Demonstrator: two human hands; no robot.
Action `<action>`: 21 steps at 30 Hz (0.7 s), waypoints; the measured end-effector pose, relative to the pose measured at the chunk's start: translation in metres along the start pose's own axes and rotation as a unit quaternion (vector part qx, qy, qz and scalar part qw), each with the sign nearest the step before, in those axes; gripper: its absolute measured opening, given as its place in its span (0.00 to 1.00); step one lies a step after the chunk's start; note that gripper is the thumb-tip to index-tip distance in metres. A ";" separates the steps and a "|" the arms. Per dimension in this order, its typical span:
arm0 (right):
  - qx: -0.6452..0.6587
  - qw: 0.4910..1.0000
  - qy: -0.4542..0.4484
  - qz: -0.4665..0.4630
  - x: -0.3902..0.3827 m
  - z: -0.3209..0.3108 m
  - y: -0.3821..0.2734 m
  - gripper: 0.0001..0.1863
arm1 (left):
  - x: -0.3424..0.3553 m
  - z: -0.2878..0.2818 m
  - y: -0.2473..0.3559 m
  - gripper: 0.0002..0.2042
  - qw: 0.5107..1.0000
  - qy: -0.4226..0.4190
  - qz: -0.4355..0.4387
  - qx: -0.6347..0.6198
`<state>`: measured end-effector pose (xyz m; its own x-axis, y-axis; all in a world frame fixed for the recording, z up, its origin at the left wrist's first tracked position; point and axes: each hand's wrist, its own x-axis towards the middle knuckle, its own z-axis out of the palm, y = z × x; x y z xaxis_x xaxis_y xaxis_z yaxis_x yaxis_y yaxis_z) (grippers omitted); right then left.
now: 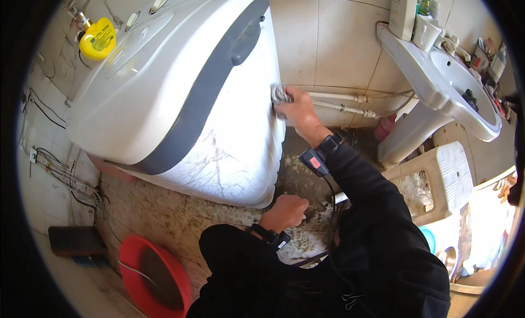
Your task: The person wipes the exterior of a top-loading washing machine with a cloth, cleaning the sides and top surface. They dip the cloth into a red bucket of water and continue wiping the machine's body.
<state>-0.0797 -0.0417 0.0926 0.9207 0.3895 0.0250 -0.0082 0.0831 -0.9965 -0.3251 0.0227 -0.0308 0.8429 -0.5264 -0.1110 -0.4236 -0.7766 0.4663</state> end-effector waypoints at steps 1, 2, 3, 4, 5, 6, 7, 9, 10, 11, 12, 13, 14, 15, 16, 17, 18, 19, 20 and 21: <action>0.061 0.993 -0.022 0.097 0.000 -0.007 0.004 0.15 | 0.002 0.001 -0.001 0.14 1.000 -0.007 -0.004 -0.002; 0.068 0.993 -0.019 0.092 0.000 -0.012 0.002 0.15 | 0.002 0.002 -0.001 0.15 1.000 -0.013 -0.008 -0.004; 0.073 0.993 -0.018 0.088 0.001 -0.018 -0.005 0.14 | 0.003 0.002 0.000 0.15 0.999 -0.025 -0.020 -0.004; 0.069 0.993 -0.004 0.099 0.001 -0.020 -0.015 0.13 | 0.003 0.002 0.001 0.15 1.000 -0.023 -0.020 -0.007; 0.065 0.997 -0.017 0.022 0.005 -0.020 -0.030 0.12 | 0.004 0.001 0.003 0.15 0.999 -0.034 -0.028 -0.008; 0.068 0.995 -0.019 -0.066 0.011 -0.017 -0.047 0.12 | 0.004 0.000 0.003 0.16 0.999 -0.032 -0.023 -0.010; 0.040 0.986 -0.022 -0.159 0.018 -0.018 -0.066 0.12 | 0.004 -0.002 0.004 0.16 0.999 -0.031 -0.018 -0.011; -0.101 0.908 0.054 -0.403 0.044 -0.012 -0.108 0.19 | 0.006 -0.004 0.006 0.13 0.999 -0.041 -0.028 -0.002; -0.140 0.862 0.133 -0.468 0.061 -0.001 -0.124 0.22 | 0.007 -0.006 0.007 0.12 0.998 -0.046 -0.034 0.002; -0.146 0.859 0.147 -0.468 0.069 0.005 -0.130 0.20 | 0.008 -0.006 0.007 0.11 0.998 -0.053 -0.040 0.007; -0.152 0.838 0.158 -0.500 0.077 0.008 -0.132 0.17 | 0.009 -0.006 0.007 0.10 0.997 -0.060 -0.046 0.011; -0.142 0.855 0.167 -0.469 0.083 0.009 -0.128 0.18 | 0.010 -0.005 0.006 0.09 0.997 -0.058 -0.048 0.012; -0.132 0.855 0.173 -0.470 0.088 0.008 -0.119 0.19 | 0.011 -0.003 0.005 0.08 0.998 -0.053 -0.042 0.008; -0.121 0.855 0.178 -0.472 0.092 0.008 -0.105 0.20 | 0.011 -0.001 0.004 0.08 0.999 -0.039 -0.034 0.003; -0.133 0.869 0.178 -0.442 0.095 0.006 -0.088 0.20 | 0.010 0.002 0.003 0.08 0.999 -0.029 -0.028 -0.002; -0.144 0.882 0.178 -0.412 0.098 0.001 -0.069 0.20 | 0.010 0.006 0.002 0.08 0.999 -0.040 -0.033 0.001; -0.153 0.892 0.179 -0.385 0.102 -0.004 -0.050 0.20 | 0.010 0.009 0.000 0.08 0.999 -0.034 -0.027 -0.006; -0.125 0.920 0.155 -0.337 0.106 -0.008 -0.031 0.20 | 0.010 0.012 -0.001 0.09 0.999 -0.028 -0.021 -0.013; -0.107 0.941 0.141 -0.287 0.108 -0.011 -0.010 0.20 | 0.009 0.015 -0.002 0.09 0.999 -0.022 -0.016 -0.022; -0.088 0.959 0.126 -0.237 0.108 -0.015 0.012 0.20 | 0.010 0.017 -0.003 0.08 1.000 -0.013 -0.011 -0.022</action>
<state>0.0251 -0.0120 0.0822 0.8700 0.1105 0.4806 0.4803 0.0306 -0.8766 -0.3210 0.0142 -0.0483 0.8432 -0.5180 -0.1440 -0.3889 -0.7727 0.5017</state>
